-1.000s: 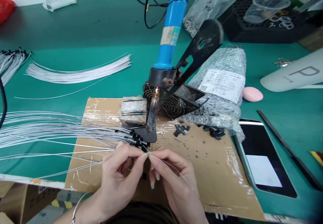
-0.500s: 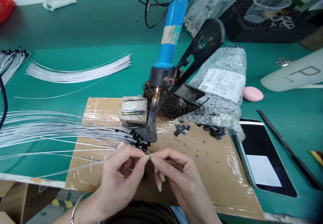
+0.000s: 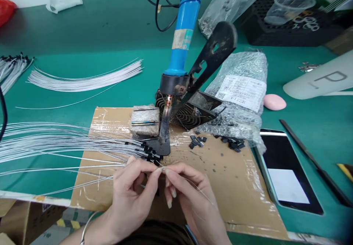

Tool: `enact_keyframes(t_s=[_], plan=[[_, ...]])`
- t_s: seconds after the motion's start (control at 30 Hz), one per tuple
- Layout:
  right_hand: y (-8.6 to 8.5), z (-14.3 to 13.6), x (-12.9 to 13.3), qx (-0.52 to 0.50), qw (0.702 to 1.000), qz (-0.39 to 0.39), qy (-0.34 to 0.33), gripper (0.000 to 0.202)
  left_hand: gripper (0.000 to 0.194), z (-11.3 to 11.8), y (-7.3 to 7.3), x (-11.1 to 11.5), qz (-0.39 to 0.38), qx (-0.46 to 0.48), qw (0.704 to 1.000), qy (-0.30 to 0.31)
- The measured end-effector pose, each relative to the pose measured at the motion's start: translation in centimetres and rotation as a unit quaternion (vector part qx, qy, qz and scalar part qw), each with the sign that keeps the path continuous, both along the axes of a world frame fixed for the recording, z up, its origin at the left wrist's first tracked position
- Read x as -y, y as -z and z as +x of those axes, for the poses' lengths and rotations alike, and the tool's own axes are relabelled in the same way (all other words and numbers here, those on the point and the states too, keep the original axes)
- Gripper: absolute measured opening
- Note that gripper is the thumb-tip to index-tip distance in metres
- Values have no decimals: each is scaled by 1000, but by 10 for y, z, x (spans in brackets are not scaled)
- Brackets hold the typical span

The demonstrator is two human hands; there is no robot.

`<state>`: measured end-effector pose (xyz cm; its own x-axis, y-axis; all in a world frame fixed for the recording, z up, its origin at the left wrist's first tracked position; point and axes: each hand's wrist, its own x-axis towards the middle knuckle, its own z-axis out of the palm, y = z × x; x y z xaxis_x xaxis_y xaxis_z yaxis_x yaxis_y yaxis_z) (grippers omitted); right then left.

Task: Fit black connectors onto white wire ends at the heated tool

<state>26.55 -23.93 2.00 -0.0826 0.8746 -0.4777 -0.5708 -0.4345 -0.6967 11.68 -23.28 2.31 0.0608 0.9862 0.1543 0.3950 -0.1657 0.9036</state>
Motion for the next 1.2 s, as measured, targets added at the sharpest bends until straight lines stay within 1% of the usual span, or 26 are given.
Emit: enact_keyframes(t_s=[0.2,0.3,0.43,0.47,0.53,0.57,0.6,0.63,0.67,0.7,0.73,0.77,0.83,0.93,0.97,1.1,1.2], plan=[[4,-11,5,-16,998,-7,64,23,16,3,5,4,1,22,999,-28],[6,-18,6,-30,997,14,74,23,15,4,7,7,-15,37,999,-37],[10,-19,8,-10,997,29,78,19,15,5,10,8,-53,53,996,-49],[11,-15,8,-3,997,31,77,22,15,5,11,7,-64,56,995,-53],[15,0,7,27,995,44,82,37,15,3,12,5,-89,60,992,-62],[18,10,6,58,993,56,89,49,15,1,12,4,-101,62,991,-69],[21,23,4,116,985,85,95,56,14,0,12,3,-109,67,989,-75],[23,36,1,205,964,111,127,55,13,-1,11,2,-116,73,987,-80],[26,48,-2,328,922,127,163,45,10,-3,11,1,-122,80,986,-84],[29,60,-6,465,865,134,131,34,8,-4,10,0,-127,87,984,-84],[32,70,-9,575,796,160,106,30,8,-4,9,0,-131,92,984,-82],[34,77,-13,614,763,175,99,26,8,-5,8,-1,-135,97,983,-81],[39,85,-21,673,708,202,76,22,9,-5,6,-3,-140,105,981,-78],[44,87,-30,723,643,245,50,17,9,-3,4,-7,-141,123,979,-80],[45,86,-31,733,627,260,43,16,8,-3,3,-8,-142,130,978,-82],[47,87,-30,756,575,313,25,18,6,-3,1,-10,-152,158,972,-89],[45,88,-28,766,550,333,21,18,7,-3,-2,-12,-153,175,969,-83]])
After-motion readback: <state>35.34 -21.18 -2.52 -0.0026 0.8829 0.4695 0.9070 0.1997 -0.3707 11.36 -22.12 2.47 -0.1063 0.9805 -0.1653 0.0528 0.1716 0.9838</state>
